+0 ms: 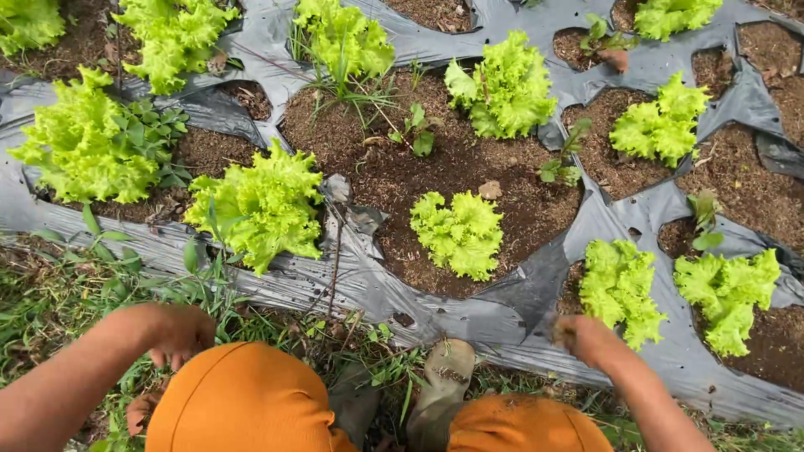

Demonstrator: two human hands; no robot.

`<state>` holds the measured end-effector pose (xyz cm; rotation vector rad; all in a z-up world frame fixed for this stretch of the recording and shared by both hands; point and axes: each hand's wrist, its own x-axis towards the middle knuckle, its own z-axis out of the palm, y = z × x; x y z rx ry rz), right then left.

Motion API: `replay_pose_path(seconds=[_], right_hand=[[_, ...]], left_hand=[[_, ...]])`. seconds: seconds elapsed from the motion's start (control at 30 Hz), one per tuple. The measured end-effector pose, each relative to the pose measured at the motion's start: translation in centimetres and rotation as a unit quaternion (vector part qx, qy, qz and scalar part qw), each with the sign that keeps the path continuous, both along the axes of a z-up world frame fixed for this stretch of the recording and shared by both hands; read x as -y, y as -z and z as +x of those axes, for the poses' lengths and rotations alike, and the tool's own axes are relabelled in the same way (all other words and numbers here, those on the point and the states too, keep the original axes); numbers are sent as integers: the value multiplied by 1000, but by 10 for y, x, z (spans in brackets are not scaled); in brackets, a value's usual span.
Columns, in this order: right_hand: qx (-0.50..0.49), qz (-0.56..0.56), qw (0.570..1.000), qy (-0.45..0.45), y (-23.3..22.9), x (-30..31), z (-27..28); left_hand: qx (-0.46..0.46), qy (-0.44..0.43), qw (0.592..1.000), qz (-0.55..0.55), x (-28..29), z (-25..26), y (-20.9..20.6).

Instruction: The person kneels in a garden and removes weeds by hand from around lettuce plants growing in soil covered with black plastic mulch. The person pulls the weeds from the ground and discards them to the side.

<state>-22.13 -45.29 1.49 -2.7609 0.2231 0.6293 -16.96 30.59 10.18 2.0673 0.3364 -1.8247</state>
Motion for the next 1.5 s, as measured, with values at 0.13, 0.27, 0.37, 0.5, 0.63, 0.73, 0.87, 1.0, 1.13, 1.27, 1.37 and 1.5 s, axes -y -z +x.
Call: replay_pose_path(seconds=[0.13, 0.27, 0.37, 0.5, 0.63, 0.73, 0.87, 1.0, 1.13, 1.27, 1.37, 1.5], right_hand=[[-332, -43, 926, -176, -50, -18, 53], [-75, 30, 990, -119, -168, -143, 180], [33, 39, 988, -149, -103, -178, 274], [92, 61, 978, -179, 11, -202, 345], [147, 78, 983, -84, 49, -204, 392], [173, 167, 971, 16, 28, -207, 405], [156, 226, 961, 14, -25, -271, 413], [263, 189, 945, -46, 41, -294, 444], [261, 348, 900, -14, 30, -290, 449], [225, 352, 908, 40, 24, -261, 457], [185, 283, 939, -66, 15, -295, 442], [277, 243, 922, -115, 38, -310, 445]], left_hand=[[-32, 307, 938, 161, -34, -38, 37], [159, 1, 981, -112, 61, 50, -49], [342, 60, 923, -168, 142, 119, -67], [546, 261, 792, -79, 188, 217, 58], [496, 368, 785, 46, 208, 242, 97], [492, 439, 749, 61, 209, 244, 84], [503, 327, 800, 12, 200, 262, 115], [524, 349, 777, -23, 189, 265, 120], [518, 303, 797, -60, 190, 267, 131], [523, 314, 789, -66, 187, 277, 143], [514, 294, 802, -70, 190, 273, 146], [521, 281, 803, -63, 190, 273, 138]])
